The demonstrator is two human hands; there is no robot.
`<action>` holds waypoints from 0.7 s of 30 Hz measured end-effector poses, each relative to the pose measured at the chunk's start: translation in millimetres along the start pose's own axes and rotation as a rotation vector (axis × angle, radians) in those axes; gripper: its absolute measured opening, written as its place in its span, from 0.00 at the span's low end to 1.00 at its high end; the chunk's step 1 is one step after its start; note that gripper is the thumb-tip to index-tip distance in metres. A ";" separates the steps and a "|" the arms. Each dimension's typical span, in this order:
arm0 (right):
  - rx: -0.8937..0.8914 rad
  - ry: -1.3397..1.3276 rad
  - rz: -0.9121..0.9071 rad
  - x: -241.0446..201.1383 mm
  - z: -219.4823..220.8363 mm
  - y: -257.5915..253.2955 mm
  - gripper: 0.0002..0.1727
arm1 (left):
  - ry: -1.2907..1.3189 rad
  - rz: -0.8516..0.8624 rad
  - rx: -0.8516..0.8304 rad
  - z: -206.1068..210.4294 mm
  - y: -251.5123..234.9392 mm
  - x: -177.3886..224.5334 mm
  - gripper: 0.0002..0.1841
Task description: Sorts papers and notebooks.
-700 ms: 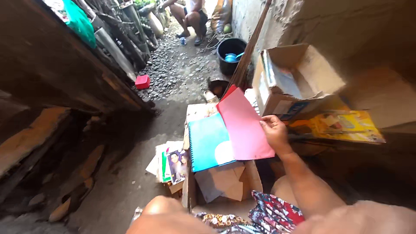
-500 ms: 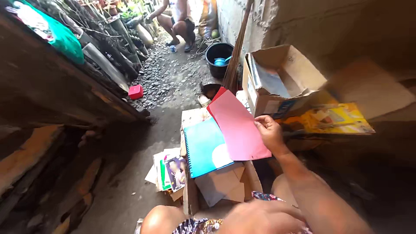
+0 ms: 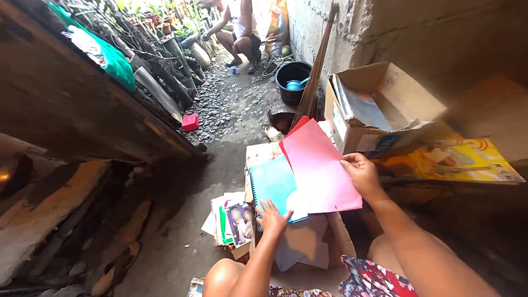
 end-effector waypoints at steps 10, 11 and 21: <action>-0.009 0.049 -0.032 2.1 4.0 -0.3 0.09 | -0.008 -0.003 -0.063 17.1 -6.9 12.8 0.58; -0.005 0.052 -0.037 1.5 2.6 -0.1 0.09 | -0.003 0.000 -0.067 13.4 -5.0 12.5 0.56; 0.022 0.081 -0.069 -0.9 -1.4 2.0 0.08 | -0.046 0.043 0.018 -0.7 1.9 -3.2 0.16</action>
Point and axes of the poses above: each hand's wrist, its own y-axis away from the middle knuckle, its own z-axis out of the palm, x = y × z, the point moved 2 cm from there along -y, towards the middle knuckle, and after that the axes turned 14 degrees about -y, right-handed, at the moved point
